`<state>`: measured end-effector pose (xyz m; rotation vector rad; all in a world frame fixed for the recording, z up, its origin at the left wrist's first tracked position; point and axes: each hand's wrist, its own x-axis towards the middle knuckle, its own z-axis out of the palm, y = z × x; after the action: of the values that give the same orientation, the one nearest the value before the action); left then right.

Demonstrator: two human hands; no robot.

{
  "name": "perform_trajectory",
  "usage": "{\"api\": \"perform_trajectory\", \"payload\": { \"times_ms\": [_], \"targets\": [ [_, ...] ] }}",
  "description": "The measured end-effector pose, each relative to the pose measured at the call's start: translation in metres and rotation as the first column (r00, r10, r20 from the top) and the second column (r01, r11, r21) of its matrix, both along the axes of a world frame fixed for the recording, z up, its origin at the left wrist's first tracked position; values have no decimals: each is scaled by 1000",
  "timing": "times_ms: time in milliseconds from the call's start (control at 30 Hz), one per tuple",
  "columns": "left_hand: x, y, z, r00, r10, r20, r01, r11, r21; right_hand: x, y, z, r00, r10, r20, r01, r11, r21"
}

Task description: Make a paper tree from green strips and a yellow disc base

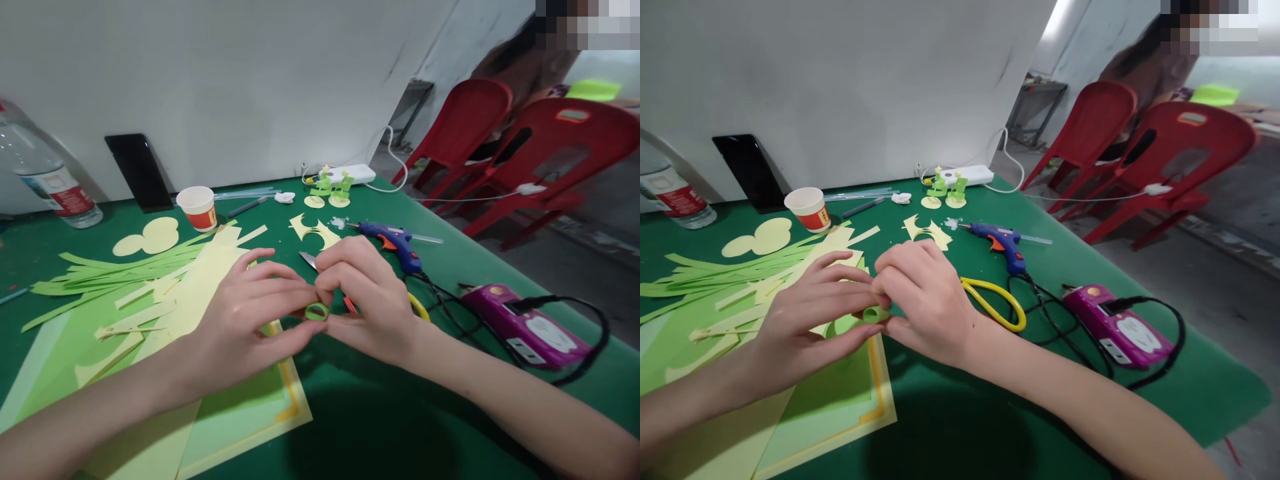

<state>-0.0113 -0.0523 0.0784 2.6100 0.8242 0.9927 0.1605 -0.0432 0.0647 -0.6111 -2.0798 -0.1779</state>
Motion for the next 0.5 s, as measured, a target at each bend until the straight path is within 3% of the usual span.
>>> {"api": "perform_trajectory", "payload": {
  "times_ms": [100, 200, 267, 333, 400, 500],
  "targets": [
    [1, -1, 3, 999, 3, 40, 1, 995, -98, 2, 1, 2, 1000, 15, 25, -15, 1000, 6],
    [1, -1, 8, 991, 22, 135, 22, 950, -311, 5, 2, 7, 996, 66, 52, -63, 997, -46],
    [0, -1, 10, 982, 36, 184, 68, 845, -530, 8, 2, 10, 992, 117, 48, -111, 989, -97],
    [-3, 0, 11, 976, 40, 214, 129, 684, -718, 10, 3, 13, 984, 179, 23, -173, 971, -165],
    [-5, 1, 12, 969, 34, 244, 185, 553, -812, 11, 5, 14, 970, 243, -18, -240, 937, -255],
    [-7, 4, 11, 965, 25, 261, 220, 465, -857, 12, 6, 14, 944, 313, -101, -328, 874, -358]
  ]
}}
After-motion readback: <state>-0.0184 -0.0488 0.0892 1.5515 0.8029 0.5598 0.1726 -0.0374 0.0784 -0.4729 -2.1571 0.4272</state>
